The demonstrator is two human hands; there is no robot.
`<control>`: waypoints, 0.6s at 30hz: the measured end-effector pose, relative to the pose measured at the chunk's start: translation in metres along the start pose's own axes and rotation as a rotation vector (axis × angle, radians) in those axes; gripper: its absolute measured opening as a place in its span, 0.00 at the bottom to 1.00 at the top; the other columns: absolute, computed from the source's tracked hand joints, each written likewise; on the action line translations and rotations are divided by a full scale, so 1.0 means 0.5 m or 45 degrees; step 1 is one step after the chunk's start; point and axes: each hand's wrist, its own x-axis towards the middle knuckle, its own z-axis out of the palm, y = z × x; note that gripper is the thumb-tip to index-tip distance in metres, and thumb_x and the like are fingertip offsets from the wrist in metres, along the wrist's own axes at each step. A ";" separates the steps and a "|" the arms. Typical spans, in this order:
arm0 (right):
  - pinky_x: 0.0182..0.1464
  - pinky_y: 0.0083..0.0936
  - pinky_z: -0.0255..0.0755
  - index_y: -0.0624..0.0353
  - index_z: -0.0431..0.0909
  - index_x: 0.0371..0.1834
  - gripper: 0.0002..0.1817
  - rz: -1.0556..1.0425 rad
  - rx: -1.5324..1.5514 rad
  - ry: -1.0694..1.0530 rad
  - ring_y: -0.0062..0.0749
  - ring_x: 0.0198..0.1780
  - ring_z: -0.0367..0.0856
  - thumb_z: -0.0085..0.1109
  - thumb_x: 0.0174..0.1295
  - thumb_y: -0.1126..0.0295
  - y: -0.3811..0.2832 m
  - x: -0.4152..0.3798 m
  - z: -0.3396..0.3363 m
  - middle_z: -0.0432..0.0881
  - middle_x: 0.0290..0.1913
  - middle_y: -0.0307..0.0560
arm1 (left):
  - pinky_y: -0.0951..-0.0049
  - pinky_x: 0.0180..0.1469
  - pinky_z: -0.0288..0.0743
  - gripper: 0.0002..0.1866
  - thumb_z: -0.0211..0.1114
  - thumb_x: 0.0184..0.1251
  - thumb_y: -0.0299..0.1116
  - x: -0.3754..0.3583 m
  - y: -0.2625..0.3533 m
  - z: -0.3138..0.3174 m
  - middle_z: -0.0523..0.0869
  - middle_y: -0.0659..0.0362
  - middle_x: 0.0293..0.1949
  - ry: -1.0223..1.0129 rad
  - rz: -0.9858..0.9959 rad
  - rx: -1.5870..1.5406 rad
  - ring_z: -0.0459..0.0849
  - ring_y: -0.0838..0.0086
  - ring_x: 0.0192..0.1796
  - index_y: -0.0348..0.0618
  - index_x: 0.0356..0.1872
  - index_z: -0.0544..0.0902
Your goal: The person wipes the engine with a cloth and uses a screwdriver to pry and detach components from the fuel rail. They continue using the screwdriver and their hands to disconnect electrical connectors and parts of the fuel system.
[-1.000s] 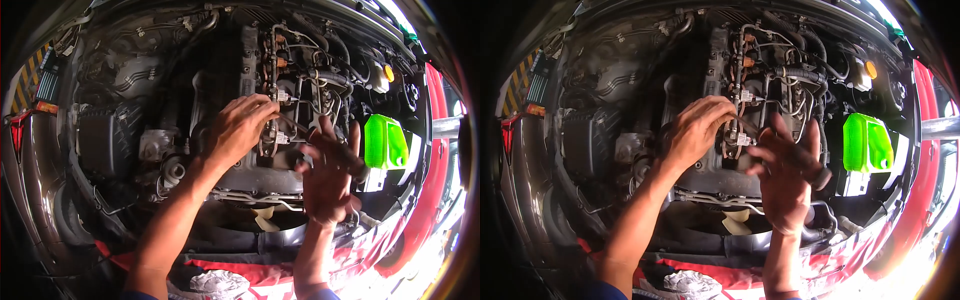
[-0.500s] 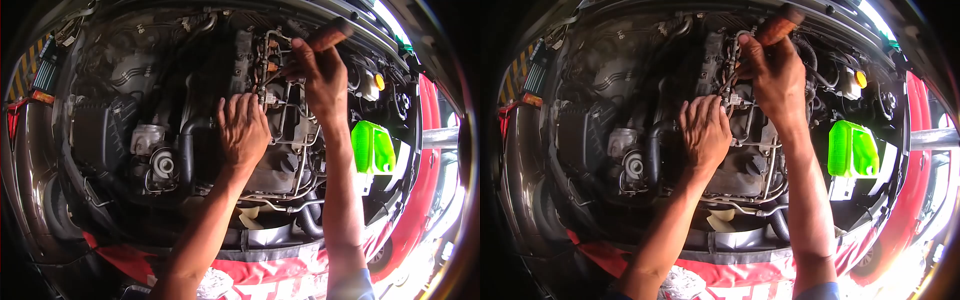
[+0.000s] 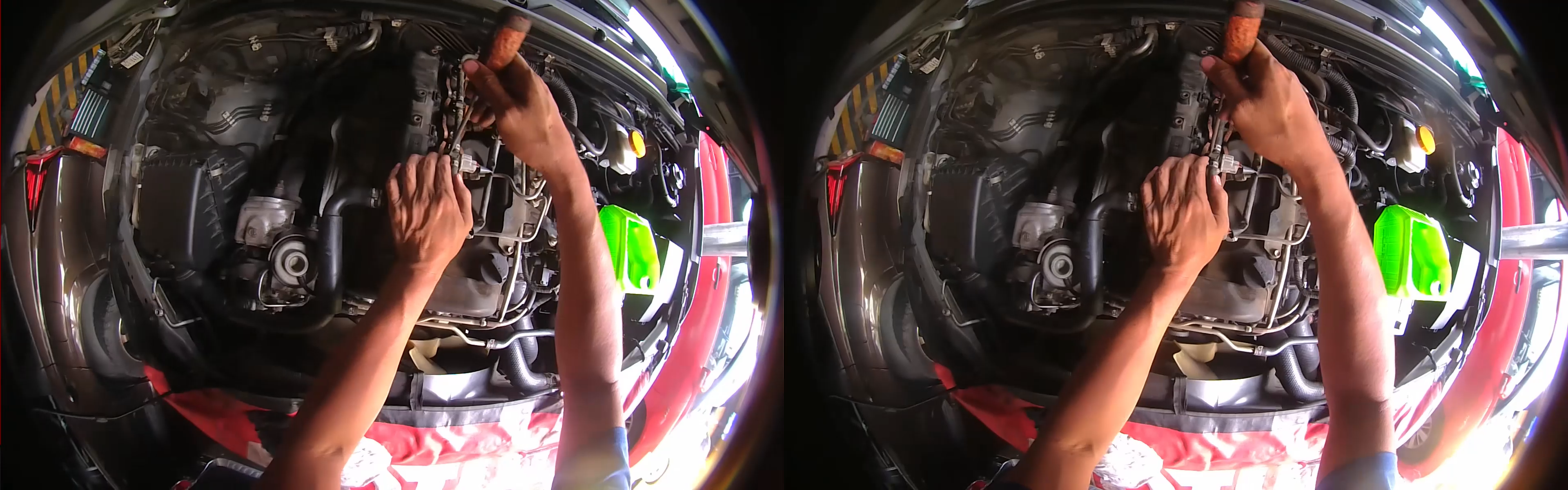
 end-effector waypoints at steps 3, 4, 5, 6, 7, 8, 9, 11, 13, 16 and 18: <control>0.37 0.30 0.81 0.68 0.79 0.51 0.22 0.024 -0.066 -0.132 0.30 0.29 0.88 0.62 0.78 0.54 0.011 0.042 -0.004 0.86 0.33 0.48 | 0.53 0.67 0.69 0.14 0.64 0.72 0.35 -0.001 0.002 0.000 0.86 0.54 0.51 -0.001 -0.001 -0.004 0.82 0.59 0.60 0.37 0.53 0.83; 0.36 0.28 0.82 0.68 0.79 0.52 0.23 0.038 -0.043 -0.162 0.29 0.29 0.88 0.62 0.78 0.53 0.016 0.057 -0.006 0.86 0.34 0.47 | 0.52 0.68 0.70 0.14 0.64 0.72 0.35 -0.002 0.003 0.000 0.85 0.54 0.51 0.010 0.001 -0.010 0.81 0.59 0.60 0.37 0.52 0.83; 0.36 0.27 0.82 0.68 0.79 0.53 0.25 0.053 -0.019 -0.192 0.29 0.30 0.88 0.62 0.78 0.51 0.021 0.071 -0.007 0.86 0.35 0.47 | 0.52 0.68 0.70 0.14 0.64 0.72 0.35 -0.002 0.003 0.000 0.85 0.53 0.51 0.020 0.004 -0.015 0.81 0.58 0.60 0.36 0.51 0.83; 0.35 0.25 0.82 0.69 0.79 0.55 0.27 0.065 0.005 -0.222 0.28 0.30 0.88 0.62 0.77 0.50 0.025 0.084 -0.008 0.86 0.37 0.47 | 0.51 0.68 0.71 0.14 0.64 0.71 0.35 -0.002 0.002 0.001 0.84 0.52 0.51 0.032 0.007 -0.020 0.81 0.58 0.60 0.36 0.51 0.83; 0.35 0.25 0.84 0.68 0.79 0.59 0.28 0.173 0.052 -0.229 0.28 0.30 0.88 0.62 0.77 0.49 0.035 0.095 -0.007 0.86 0.38 0.47 | 0.51 0.68 0.71 0.14 0.64 0.71 0.35 -0.002 0.001 0.002 0.84 0.52 0.50 0.036 0.005 -0.021 0.81 0.58 0.59 0.36 0.50 0.83; 0.35 0.25 0.85 0.67 0.80 0.59 0.24 -0.036 -0.078 -0.183 0.30 0.29 0.89 0.61 0.77 0.54 0.062 0.108 -0.006 0.86 0.39 0.49 | 0.51 0.67 0.71 0.14 0.64 0.71 0.35 -0.003 0.001 0.004 0.85 0.52 0.50 0.041 0.002 -0.023 0.81 0.58 0.59 0.36 0.50 0.84; 0.35 0.25 0.86 0.65 0.81 0.60 0.20 -0.246 -0.208 -0.137 0.32 0.28 0.89 0.60 0.78 0.58 0.114 0.122 -0.005 0.86 0.40 0.51 | 0.51 0.67 0.72 0.14 0.64 0.71 0.35 -0.003 0.000 0.005 0.85 0.52 0.50 0.046 -0.002 -0.026 0.81 0.57 0.59 0.35 0.50 0.84; 0.36 0.27 0.88 0.63 0.82 0.61 0.17 -0.307 -0.278 -0.137 0.34 0.28 0.91 0.60 0.77 0.64 0.126 0.125 -0.006 0.86 0.41 0.54 | 0.53 0.65 0.72 0.14 0.65 0.72 0.35 -0.005 0.000 0.007 0.86 0.54 0.52 0.036 -0.014 -0.015 0.82 0.58 0.60 0.37 0.52 0.84; 0.38 0.28 0.90 0.62 0.82 0.64 0.18 -0.008 -0.154 -0.221 0.36 0.29 0.91 0.63 0.75 0.67 0.079 0.116 -0.009 0.87 0.43 0.55 | 0.54 0.63 0.72 0.15 0.65 0.72 0.36 -0.006 -0.001 0.008 0.86 0.55 0.52 0.036 -0.021 -0.007 0.83 0.58 0.60 0.38 0.52 0.84; 0.39 0.27 0.91 0.57 0.81 0.67 0.18 0.340 -0.037 -0.177 0.35 0.31 0.93 0.60 0.75 0.72 0.068 0.131 0.002 0.86 0.49 0.55 | 0.54 0.62 0.72 0.15 0.65 0.72 0.36 -0.007 0.002 0.008 0.87 0.55 0.52 0.029 -0.027 0.005 0.83 0.58 0.60 0.38 0.52 0.84; 0.35 0.27 0.87 0.63 0.80 0.63 0.22 -0.208 -0.204 -0.148 0.31 0.30 0.90 0.60 0.77 0.57 0.199 0.168 -0.003 0.86 0.41 0.50 | 0.54 0.62 0.72 0.15 0.65 0.72 0.36 -0.006 0.006 0.003 0.87 0.55 0.52 0.004 -0.045 0.026 0.83 0.58 0.60 0.38 0.52 0.85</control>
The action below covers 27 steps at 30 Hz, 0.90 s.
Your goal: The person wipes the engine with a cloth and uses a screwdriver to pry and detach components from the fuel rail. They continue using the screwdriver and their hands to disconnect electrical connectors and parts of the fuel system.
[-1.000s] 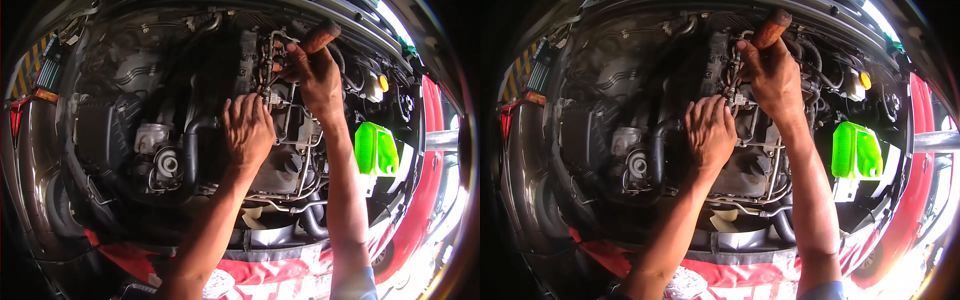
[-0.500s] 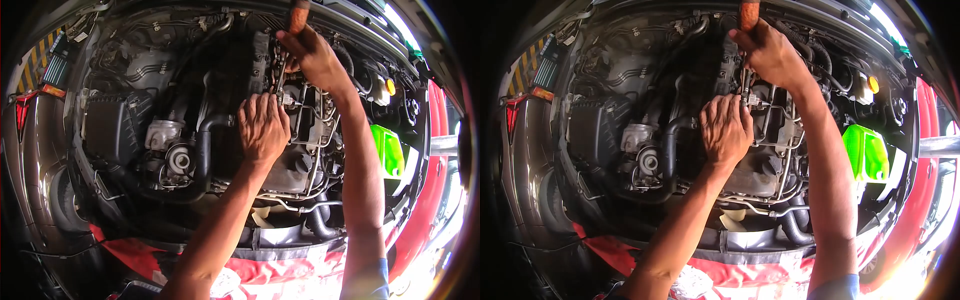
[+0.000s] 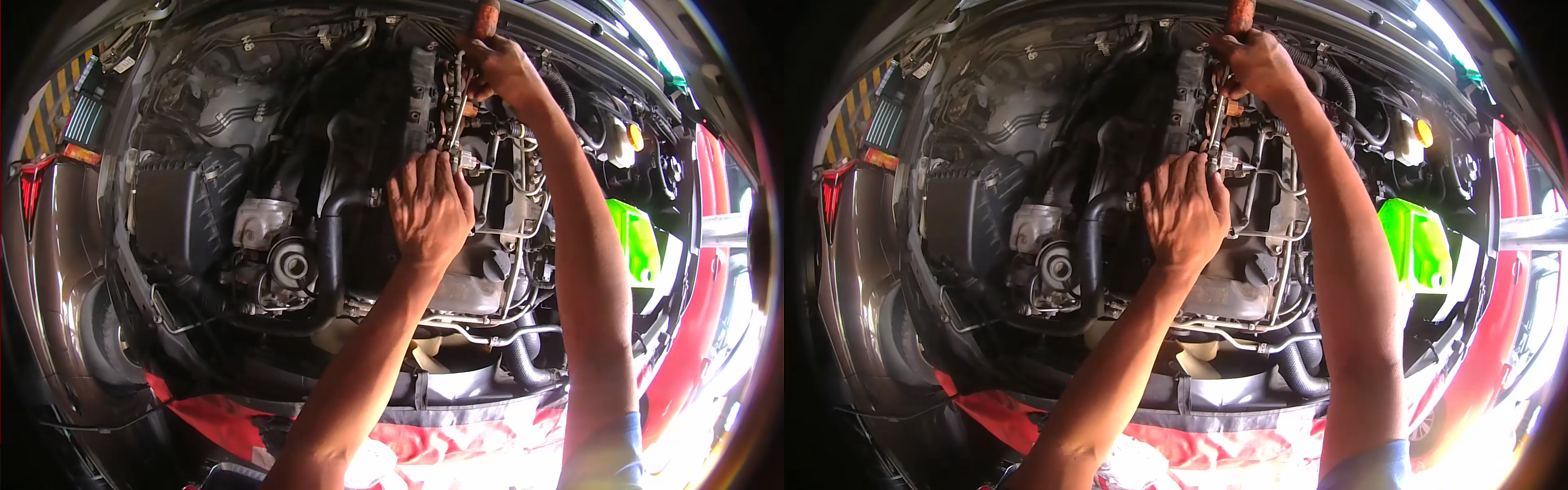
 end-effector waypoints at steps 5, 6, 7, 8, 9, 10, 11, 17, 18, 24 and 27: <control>0.34 0.27 0.88 0.65 0.80 0.63 0.25 0.401 0.345 -0.031 0.32 0.29 0.90 0.61 0.78 0.53 -0.102 -0.026 -0.004 0.87 0.38 0.50 | 0.55 0.59 0.73 0.15 0.65 0.71 0.36 0.002 0.000 -0.002 0.88 0.56 0.52 -0.031 0.000 0.011 0.83 0.58 0.59 0.39 0.53 0.86; 0.33 0.27 0.88 0.65 0.80 0.63 0.24 0.433 0.348 -0.019 0.32 0.29 0.91 0.61 0.78 0.54 -0.101 -0.026 -0.004 0.88 0.39 0.51 | 0.55 0.59 0.73 0.15 0.65 0.71 0.36 0.001 0.000 0.000 0.88 0.56 0.52 -0.036 -0.006 0.010 0.83 0.58 0.59 0.39 0.53 0.86; 0.33 0.27 0.88 0.65 0.81 0.63 0.24 0.465 0.349 -0.006 0.32 0.29 0.91 0.62 0.78 0.55 -0.103 -0.026 -0.005 0.88 0.39 0.52 | 0.55 0.58 0.73 0.15 0.65 0.71 0.36 0.000 0.000 0.001 0.88 0.56 0.52 -0.023 -0.007 0.013 0.83 0.58 0.59 0.39 0.52 0.86; 0.32 0.26 0.88 0.65 0.81 0.63 0.24 0.506 0.279 0.036 0.32 0.28 0.90 0.62 0.78 0.55 -0.091 -0.025 -0.005 0.88 0.40 0.52 | 0.55 0.58 0.73 0.15 0.65 0.71 0.36 -0.001 -0.001 0.001 0.88 0.56 0.52 -0.011 -0.005 0.014 0.83 0.58 0.59 0.38 0.52 0.86; 0.32 0.26 0.88 0.65 0.81 0.62 0.23 0.546 0.208 0.079 0.32 0.27 0.90 0.62 0.78 0.55 -0.055 -0.021 -0.003 0.89 0.40 0.52 | 0.55 0.58 0.73 0.15 0.65 0.71 0.36 -0.001 -0.001 0.003 0.88 0.56 0.52 0.004 -0.004 0.014 0.83 0.59 0.58 0.38 0.52 0.86; 0.31 0.25 0.87 0.66 0.82 0.61 0.23 0.585 0.137 0.120 0.32 0.26 0.90 0.62 0.78 0.55 -0.046 -0.019 -0.002 0.89 0.40 0.53 | 0.55 0.57 0.74 0.15 0.65 0.71 0.36 0.001 0.000 0.001 0.88 0.56 0.52 -0.009 -0.007 0.012 0.83 0.59 0.58 0.38 0.52 0.86; 0.29 0.23 0.85 0.67 0.82 0.59 0.24 0.639 0.209 0.159 0.30 0.25 0.89 0.62 0.78 0.54 -0.036 -0.027 -0.001 0.89 0.39 0.51 | 0.55 0.57 0.74 0.15 0.65 0.72 0.37 0.001 0.001 -0.001 0.89 0.56 0.52 -0.021 -0.012 0.013 0.84 0.59 0.58 0.38 0.52 0.86; 0.34 0.27 0.85 0.71 0.82 0.54 0.24 0.420 0.379 0.171 0.35 0.28 0.92 0.65 0.76 0.55 -0.087 -0.055 0.001 0.88 0.32 0.52 | 0.54 0.55 0.74 0.15 0.66 0.72 0.37 -0.002 -0.004 0.004 0.88 0.55 0.51 0.001 -0.004 0.034 0.84 0.59 0.56 0.39 0.52 0.87; 0.33 0.27 0.85 0.71 0.82 0.54 0.24 0.440 0.395 0.193 0.34 0.28 0.92 0.66 0.75 0.55 -0.094 -0.060 0.001 0.88 0.32 0.51 | 0.54 0.55 0.74 0.15 0.66 0.72 0.38 -0.002 -0.003 0.005 0.88 0.56 0.50 0.017 0.000 0.035 0.84 0.59 0.56 0.39 0.51 0.87; 0.32 0.25 0.87 0.72 0.80 0.54 0.24 0.521 0.536 0.315 0.31 0.27 0.91 0.67 0.76 0.56 -0.110 -0.097 -0.007 0.87 0.35 0.48 | 0.52 0.55 0.75 0.12 0.63 0.76 0.38 0.025 -0.011 -0.012 0.90 0.54 0.46 -0.189 -0.075 -0.069 0.84 0.58 0.55 0.41 0.47 0.88; 0.32 0.25 0.88 0.72 0.79 0.55 0.25 0.546 0.594 0.331 0.31 0.27 0.91 0.67 0.76 0.56 -0.115 -0.109 -0.010 0.87 0.35 0.49 | 0.49 0.51 0.81 0.09 0.65 0.75 0.33 0.087 -0.035 -0.034 0.91 0.46 0.39 -0.431 -0.134 -0.224 0.89 0.48 0.46 0.41 0.39 0.91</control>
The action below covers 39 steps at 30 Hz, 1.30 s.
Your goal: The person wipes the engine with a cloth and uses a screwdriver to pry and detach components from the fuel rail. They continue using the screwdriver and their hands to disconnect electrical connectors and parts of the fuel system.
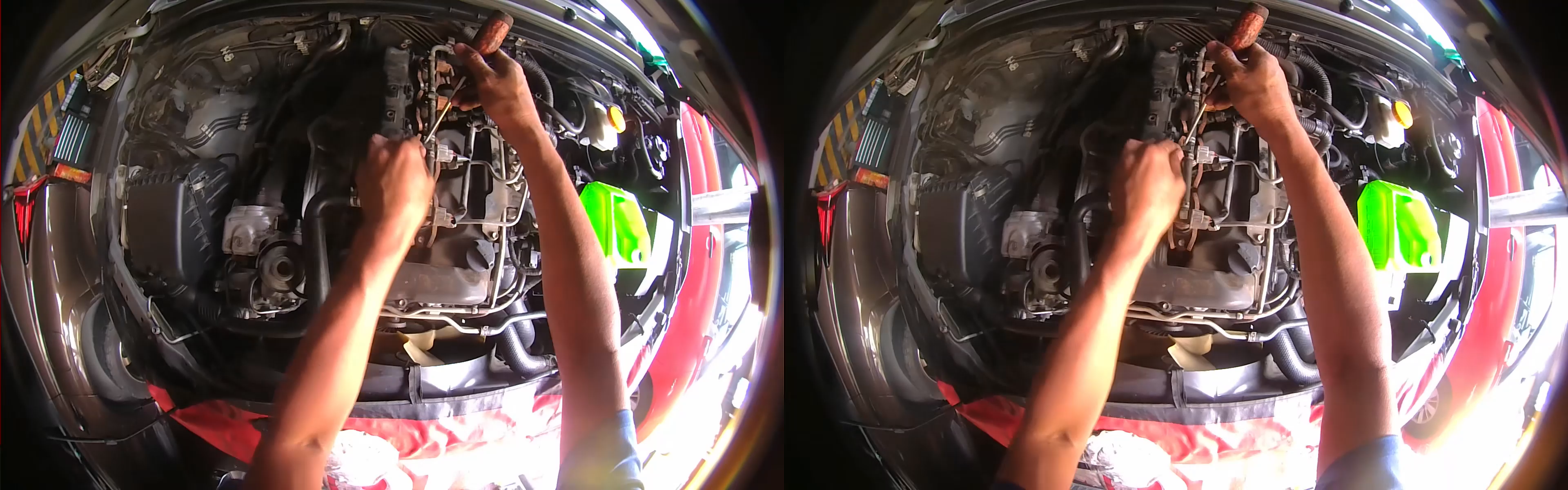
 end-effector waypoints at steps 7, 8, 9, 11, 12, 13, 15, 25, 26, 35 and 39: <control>0.35 0.25 0.89 0.71 0.79 0.56 0.26 0.040 0.143 0.022 0.35 0.31 0.92 0.66 0.76 0.54 0.002 -0.032 -0.022 0.88 0.39 0.51 | 0.59 0.48 0.83 0.14 0.74 0.70 0.40 0.060 -0.063 -0.025 0.92 0.44 0.41 -0.334 -0.014 -0.335 0.93 0.51 0.46 0.41 0.46 0.93; 0.36 0.25 0.88 0.70 0.79 0.56 0.26 0.043 0.168 0.018 0.35 0.31 0.92 0.66 0.76 0.53 -0.002 -0.040 -0.025 0.88 0.38 0.52 | 0.60 0.48 0.83 0.14 0.74 0.71 0.40 0.058 -0.065 -0.026 0.93 0.45 0.41 -0.341 -0.054 -0.372 0.93 0.52 0.46 0.41 0.46 0.93; 0.37 0.25 0.88 0.69 0.79 0.56 0.27 0.047 0.190 0.014 0.36 0.32 0.93 0.66 0.76 0.51 0.000 -0.043 -0.031 0.89 0.38 0.52 | 0.61 0.48 0.83 0.14 0.74 0.71 0.40 0.059 -0.065 -0.026 0.93 0.45 0.41 -0.348 -0.093 -0.410 0.94 0.52 0.46 0.41 0.47 0.93; 0.39 0.26 0.89 0.69 0.79 0.57 0.26 0.038 0.247 0.024 0.37 0.35 0.93 0.65 0.77 0.52 0.010 -0.049 -0.038 0.89 0.40 0.53 | 0.62 0.48 0.83 0.14 0.74 0.71 0.41 0.064 -0.066 -0.022 0.93 0.46 0.41 -0.347 -0.106 -0.418 0.94 0.52 0.45 0.41 0.47 0.93; 0.39 0.26 0.89 0.70 0.78 0.57 0.26 0.046 0.273 0.030 0.37 0.35 0.93 0.64 0.77 0.52 0.016 -0.056 -0.043 0.90 0.40 0.54 | 0.62 0.48 0.83 0.14 0.74 0.71 0.41 0.064 -0.069 -0.017 0.94 0.47 0.41 -0.347 -0.115 -0.423 0.94 0.53 0.45 0.41 0.47 0.93; 0.39 0.26 0.89 0.70 0.78 0.58 0.26 0.054 0.299 0.036 0.38 0.36 0.93 0.64 0.77 0.53 0.020 -0.062 -0.048 0.90 0.41 0.54 | 0.62 0.49 0.83 0.14 0.74 0.71 0.40 0.063 -0.071 -0.012 0.94 0.47 0.42 -0.312 -0.057 -0.409 0.94 0.53 0.46 0.41 0.47 0.93; 0.43 0.28 0.89 0.72 0.76 0.59 0.27 0.100 0.358 0.001 0.40 0.39 0.94 0.62 0.78 0.53 0.023 -0.071 -0.060 0.90 0.44 0.57 | 0.62 0.50 0.83 0.13 0.73 0.72 0.39 0.056 -0.076 -0.004 0.94 0.49 0.42 -0.243 0.059 -0.378 0.93 0.52 0.47 0.41 0.47 0.93; 0.46 0.32 0.86 0.69 0.74 0.56 0.22 0.045 0.673 0.462 0.46 0.43 0.93 0.62 0.79 0.57 0.024 -0.280 -0.131 0.88 0.47 0.60 | 0.57 0.55 0.80 0.08 0.69 0.72 0.30 0.043 -0.079 0.008 0.92 0.51 0.45 -0.085 0.458 -0.206 0.88 0.53 0.50 0.39 0.46 0.91; 0.46 0.32 0.86 0.68 0.75 0.57 0.21 0.052 0.729 0.463 0.47 0.43 0.93 0.61 0.80 0.57 0.035 -0.323 -0.141 0.88 0.48 0.60 | 0.56 0.54 0.81 0.06 0.69 0.70 0.27 0.040 -0.073 0.007 0.91 0.51 0.43 -0.048 0.493 -0.212 0.88 0.52 0.48 0.39 0.44 0.90; 0.53 0.42 0.88 0.65 0.73 0.59 0.15 -0.242 1.228 0.382 0.57 0.50 0.91 0.55 0.77 0.66 0.131 -0.475 -0.142 0.82 0.56 0.69 | 0.67 0.37 0.79 0.10 0.74 0.67 0.30 0.029 -0.047 -0.001 0.91 0.53 0.37 -0.080 0.257 -0.107 0.86 0.68 0.30 0.39 0.46 0.90; 0.54 0.45 0.85 0.64 0.73 0.55 0.17 -0.243 1.394 0.285 0.55 0.50 0.90 0.62 0.70 0.66 0.147 -0.495 -0.142 0.83 0.55 0.69 | 0.76 0.36 0.79 0.10 0.73 0.73 0.30 0.033 -0.058 0.006 0.90 0.60 0.33 -0.003 0.038 -0.301 0.82 0.83 0.30 0.37 0.49 0.90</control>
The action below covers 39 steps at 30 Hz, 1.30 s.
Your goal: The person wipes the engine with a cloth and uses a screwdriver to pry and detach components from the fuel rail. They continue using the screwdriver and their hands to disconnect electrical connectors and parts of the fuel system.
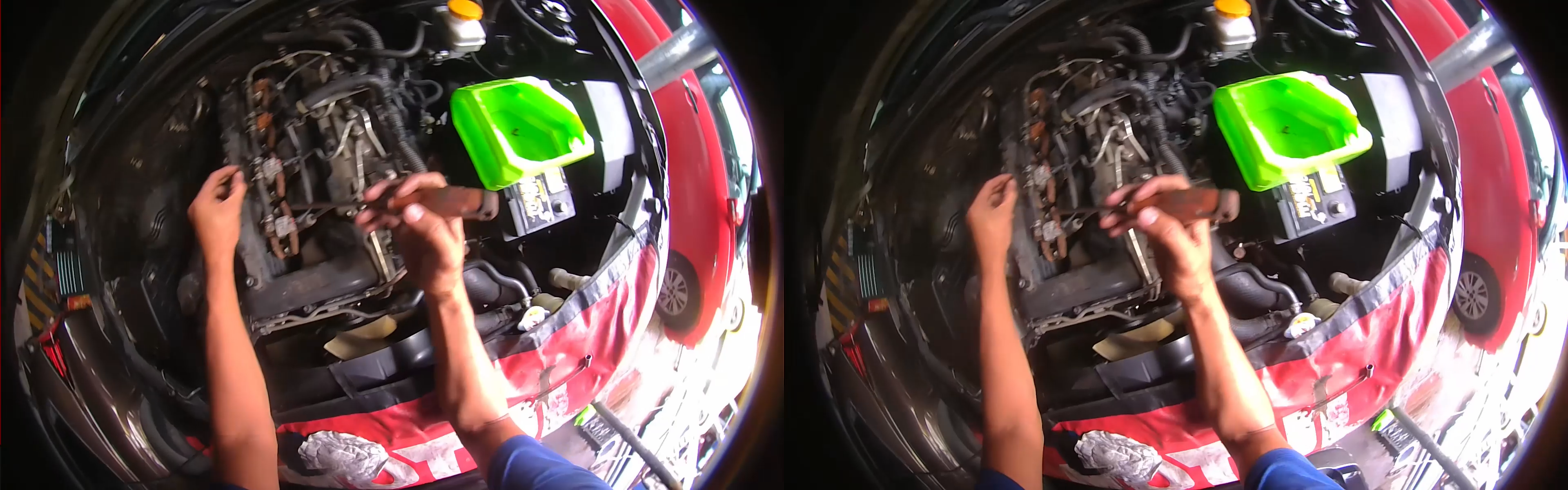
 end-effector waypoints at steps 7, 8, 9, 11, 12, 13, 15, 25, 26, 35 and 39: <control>0.63 0.36 0.78 0.61 0.74 0.52 0.12 0.189 -0.088 -0.140 0.36 0.54 0.86 0.67 0.70 0.75 -0.017 -0.026 0.034 0.84 0.55 0.55 | 0.79 0.39 0.81 0.10 0.72 0.76 0.28 0.005 0.305 0.051 0.91 0.64 0.39 -0.258 0.174 -0.393 0.84 0.84 0.37 0.36 0.53 0.89; 0.65 0.36 0.76 0.61 0.74 0.51 0.13 0.214 -0.105 -0.156 0.35 0.58 0.84 0.68 0.70 0.74 -0.021 -0.027 0.036 0.84 0.55 0.53 | 0.79 0.39 0.81 0.10 0.72 0.74 0.27 -0.002 0.379 0.075 0.91 0.64 0.39 -0.384 0.228 -0.395 0.84 0.84 0.37 0.36 0.52 0.89; 0.62 0.32 0.76 0.60 0.75 0.52 0.11 0.191 -0.169 -0.165 0.29 0.55 0.83 0.66 0.72 0.75 -0.021 -0.027 0.035 0.84 0.53 0.48 | 0.78 0.43 0.82 0.10 0.73 0.74 0.26 -0.006 0.441 0.099 0.92 0.63 0.41 -0.543 0.367 -0.343 0.86 0.82 0.40 0.37 0.52 0.89; 0.60 0.27 0.75 0.60 0.75 0.54 0.11 0.193 -0.219 -0.138 0.23 0.53 0.82 0.65 0.73 0.75 -0.030 -0.025 0.033 0.85 0.51 0.42 | 0.73 0.46 0.84 0.09 0.73 0.72 0.27 -0.003 0.519 0.175 0.92 0.59 0.43 -0.732 0.746 -0.208 0.90 0.76 0.44 0.39 0.50 0.90; 0.60 0.27 0.75 0.60 0.76 0.54 0.11 0.219 -0.206 -0.101 0.23 0.53 0.82 0.65 0.73 0.75 -0.041 -0.026 0.033 0.85 0.50 0.41 | 0.71 0.47 0.85 0.08 0.73 0.70 0.28 0.002 0.541 0.223 0.92 0.56 0.43 -0.762 0.984 -0.125 0.92 0.72 0.44 0.39 0.47 0.90; 0.60 0.27 0.75 0.60 0.76 0.55 0.12 0.245 -0.191 -0.062 0.22 0.53 0.82 0.65 0.73 0.74 -0.048 -0.027 0.033 0.85 0.49 0.40 | 0.66 0.47 0.85 0.07 0.72 0.70 0.31 0.003 0.560 0.270 0.92 0.54 0.43 -0.721 1.198 0.012 0.92 0.66 0.43 0.39 0.44 0.90; 0.60 0.28 0.76 0.62 0.76 0.58 0.14 0.212 -0.128 0.027 0.24 0.53 0.83 0.65 0.73 0.72 -0.039 -0.027 0.020 0.86 0.49 0.40 | 0.57 0.48 0.86 0.09 0.71 0.71 0.35 0.008 0.584 0.357 0.92 0.51 0.43 -0.776 1.457 0.231 0.92 0.56 0.43 0.39 0.41 0.90; 0.54 0.41 0.85 0.65 0.75 0.55 0.18 0.029 0.217 0.139 0.46 0.49 0.89 0.67 0.70 0.66 -0.039 -0.002 -0.001 0.85 0.52 0.61 | 0.58 0.47 0.83 0.11 0.71 0.74 0.36 0.037 0.561 0.334 0.91 0.48 0.40 -0.451 1.309 -0.341 0.90 0.51 0.44 0.38 0.45 0.90; 0.53 0.42 0.84 0.65 0.74 0.55 0.19 0.000 0.211 0.162 0.51 0.48 0.89 0.65 0.71 0.62 -0.039 -0.002 -0.002 0.84 0.53 0.65 | 0.64 0.50 0.84 0.10 0.70 0.76 0.32 0.052 0.529 0.270 0.93 0.51 0.43 -0.409 1.216 -0.384 0.92 0.60 0.44 0.38 0.51 0.90; 0.71 0.50 0.72 0.67 0.80 0.58 0.30 -0.163 0.482 -0.102 0.60 0.67 0.79 0.47 0.82 0.45 -0.041 0.013 -0.022 0.82 0.59 0.57 | 0.64 0.54 0.83 0.11 0.68 0.77 0.26 -0.355 0.187 -0.241 0.91 0.51 0.47 -0.193 -0.065 0.253 0.90 0.61 0.49 0.36 0.55 0.89; 0.76 0.52 0.64 0.73 0.83 0.57 0.31 0.054 0.703 -0.099 0.60 0.74 0.70 0.58 0.77 0.48 -0.048 0.009 -0.096 0.79 0.66 0.62 | 0.58 0.55 0.82 0.17 0.75 0.68 0.28 -0.702 0.186 -0.378 0.87 0.52 0.53 -0.480 -0.257 0.522 0.87 0.55 0.53 0.40 0.57 0.89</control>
